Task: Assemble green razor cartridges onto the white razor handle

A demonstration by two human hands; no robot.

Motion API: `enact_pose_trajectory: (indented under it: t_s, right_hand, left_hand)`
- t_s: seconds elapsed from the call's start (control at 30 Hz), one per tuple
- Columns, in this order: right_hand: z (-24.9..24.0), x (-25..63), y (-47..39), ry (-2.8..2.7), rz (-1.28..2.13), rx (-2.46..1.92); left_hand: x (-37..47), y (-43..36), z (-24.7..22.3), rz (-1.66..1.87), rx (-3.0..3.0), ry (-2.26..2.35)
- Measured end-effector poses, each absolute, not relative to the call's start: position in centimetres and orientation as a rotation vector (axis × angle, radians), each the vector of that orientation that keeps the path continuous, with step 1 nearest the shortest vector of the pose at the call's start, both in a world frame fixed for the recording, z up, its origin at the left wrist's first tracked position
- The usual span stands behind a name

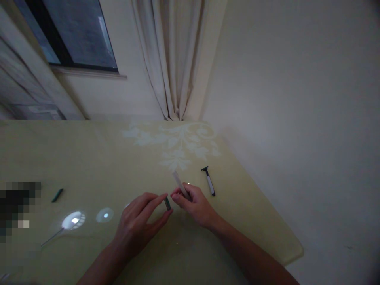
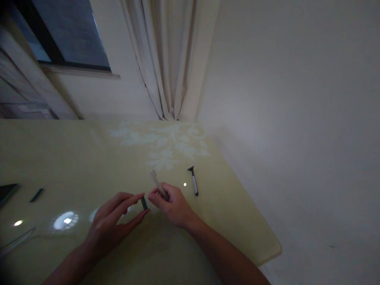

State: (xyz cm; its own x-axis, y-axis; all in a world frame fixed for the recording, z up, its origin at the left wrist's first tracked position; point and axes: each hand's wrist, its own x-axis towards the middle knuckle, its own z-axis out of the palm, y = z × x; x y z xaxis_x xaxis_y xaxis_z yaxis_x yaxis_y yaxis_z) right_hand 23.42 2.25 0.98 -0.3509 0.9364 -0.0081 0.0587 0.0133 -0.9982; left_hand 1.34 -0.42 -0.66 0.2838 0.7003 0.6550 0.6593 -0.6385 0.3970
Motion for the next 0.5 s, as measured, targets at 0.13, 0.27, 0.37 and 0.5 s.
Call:
enact_pose_trajectory:
  t_s: [0.13, 0.27, 0.37, 0.5]
  right_hand:
    - [0.95, 23.28, 1.89, -1.567, 1.465, -1.092]
    - [0.71, 23.16, 1.74, -1.545, 1.480, -1.079]
    - [0.62, 23.07, 1.73, -1.539, 1.494, -1.065]
    - [0.70, 23.04, 1.88, -1.489, 1.540, -1.084]
  left_hand:
    - [1.37, -0.34, -0.85, 1.293, 2.575, 1.334]
    - [1.47, -0.32, -0.89, 1.342, 2.658, 1.262]
    - [1.56, -0.38, -0.95, 1.325, 2.643, 1.250]
    - [1.60, -0.49, -0.92, 1.283, 2.554, 1.244]
